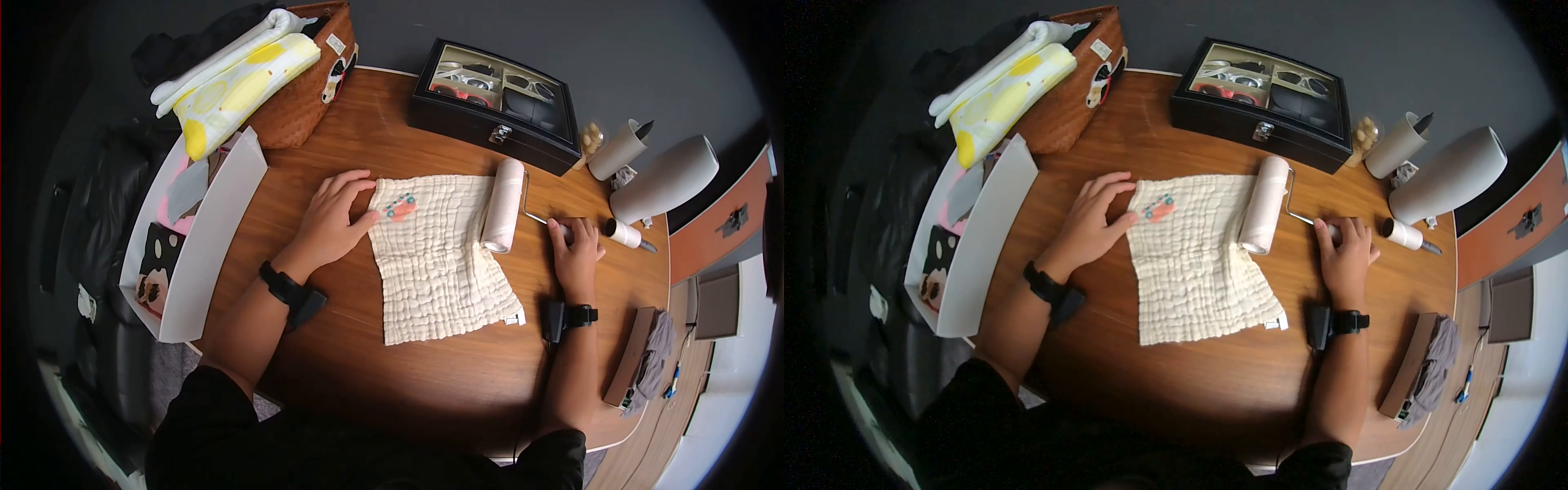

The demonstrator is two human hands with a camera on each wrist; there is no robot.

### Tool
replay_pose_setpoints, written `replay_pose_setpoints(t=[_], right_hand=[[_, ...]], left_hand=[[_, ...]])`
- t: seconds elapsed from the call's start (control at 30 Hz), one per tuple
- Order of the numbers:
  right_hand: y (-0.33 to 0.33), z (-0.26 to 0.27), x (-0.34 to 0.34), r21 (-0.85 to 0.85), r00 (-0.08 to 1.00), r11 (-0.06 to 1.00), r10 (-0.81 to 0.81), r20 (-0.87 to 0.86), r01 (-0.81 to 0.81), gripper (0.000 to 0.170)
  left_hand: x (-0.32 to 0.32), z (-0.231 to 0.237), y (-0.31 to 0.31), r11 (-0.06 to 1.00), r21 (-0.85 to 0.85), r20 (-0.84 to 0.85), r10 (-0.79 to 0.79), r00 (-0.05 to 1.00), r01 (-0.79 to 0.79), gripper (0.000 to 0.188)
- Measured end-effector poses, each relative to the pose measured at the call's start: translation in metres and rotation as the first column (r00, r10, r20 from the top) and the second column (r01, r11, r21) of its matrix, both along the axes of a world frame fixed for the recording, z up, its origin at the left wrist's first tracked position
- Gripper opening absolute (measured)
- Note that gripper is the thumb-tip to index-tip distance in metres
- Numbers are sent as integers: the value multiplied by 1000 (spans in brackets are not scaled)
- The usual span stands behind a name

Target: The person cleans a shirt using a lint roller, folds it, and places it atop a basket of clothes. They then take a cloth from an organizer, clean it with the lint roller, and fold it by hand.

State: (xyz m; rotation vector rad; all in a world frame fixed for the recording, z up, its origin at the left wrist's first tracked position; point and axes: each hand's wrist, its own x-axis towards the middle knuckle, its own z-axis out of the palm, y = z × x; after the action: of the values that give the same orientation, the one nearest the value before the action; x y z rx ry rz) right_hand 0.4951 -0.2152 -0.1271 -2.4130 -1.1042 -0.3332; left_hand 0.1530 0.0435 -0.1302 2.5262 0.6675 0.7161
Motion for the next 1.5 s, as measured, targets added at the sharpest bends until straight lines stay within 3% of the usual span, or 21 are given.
replay_pose_setpoints(t=[0.13,0.2,0.4,0.47,0.5,0.6,0.67,0.73,0.8,0.93,0.97,1.0,1.23,1.4,1.47,1.5], right_hand=[[-6,-4,14,-18,1000,1000,-9,-11,9,27],[-11,-7,24,28,997,999,-25,67,24,27],[-14,-9,30,87,975,980,-189,113,180,10],[-7,-1,18,233,942,965,-185,279,120,7],[-3,4,10,232,942,966,-179,283,114,7],[11,30,-31,331,963,904,248,108,-270,16],[20,47,-72,139,891,896,381,248,-422,19],[26,49,-92,22,808,823,551,206,-567,24],[34,31,-99,55,762,760,646,36,-647,31],[36,16,-99,43,779,785,619,-102,-618,32],[36,16,-96,64,780,792,610,-143,-607,32],[36,15,-94,64,779,791,610,-143,-608,32],[33,3,-82,181,793,794,601,-97,-580,18],[34,1,-77,297,798,777,598,-75,-555,14],[32,-3,-76,411,769,781,591,-243,-470,12],[22,1,-76,294,751,884,464,-469,-363,11]], left_hand=[[2,2,-2,999,-42,16,11,1000,-10,43],[3,5,-3,999,-51,31,-2,1000,3,42],[1,1,1,999,-33,39,6,999,-5,43],[0,2,1,999,-50,54,20,998,-17,44],[0,2,1,997,-69,63,29,998,-25,44],[2,1,-2,995,-96,127,50,991,-38,48],[2,7,-4,995,-90,83,49,995,-42,51],[2,7,-5,996,-82,38,39,999,-36,55],[3,5,-6,999,-18,101,37,994,-36,63],[-2,12,-8,996,-84,105,-9,994,18,67],[-3,11,-7,992,-61,66,-105,992,109,66],[-4,11,-6,978,-43,23,-202,979,203,66],[-5,21,-9,958,-22,-80,-287,954,287,55],[-2,4,-4,955,-22,-7,-296,955,296,26],[2,5,-1,946,-24,66,-322,944,324,18],[3,5,0,936,-24,137,-346,928,352,11]])
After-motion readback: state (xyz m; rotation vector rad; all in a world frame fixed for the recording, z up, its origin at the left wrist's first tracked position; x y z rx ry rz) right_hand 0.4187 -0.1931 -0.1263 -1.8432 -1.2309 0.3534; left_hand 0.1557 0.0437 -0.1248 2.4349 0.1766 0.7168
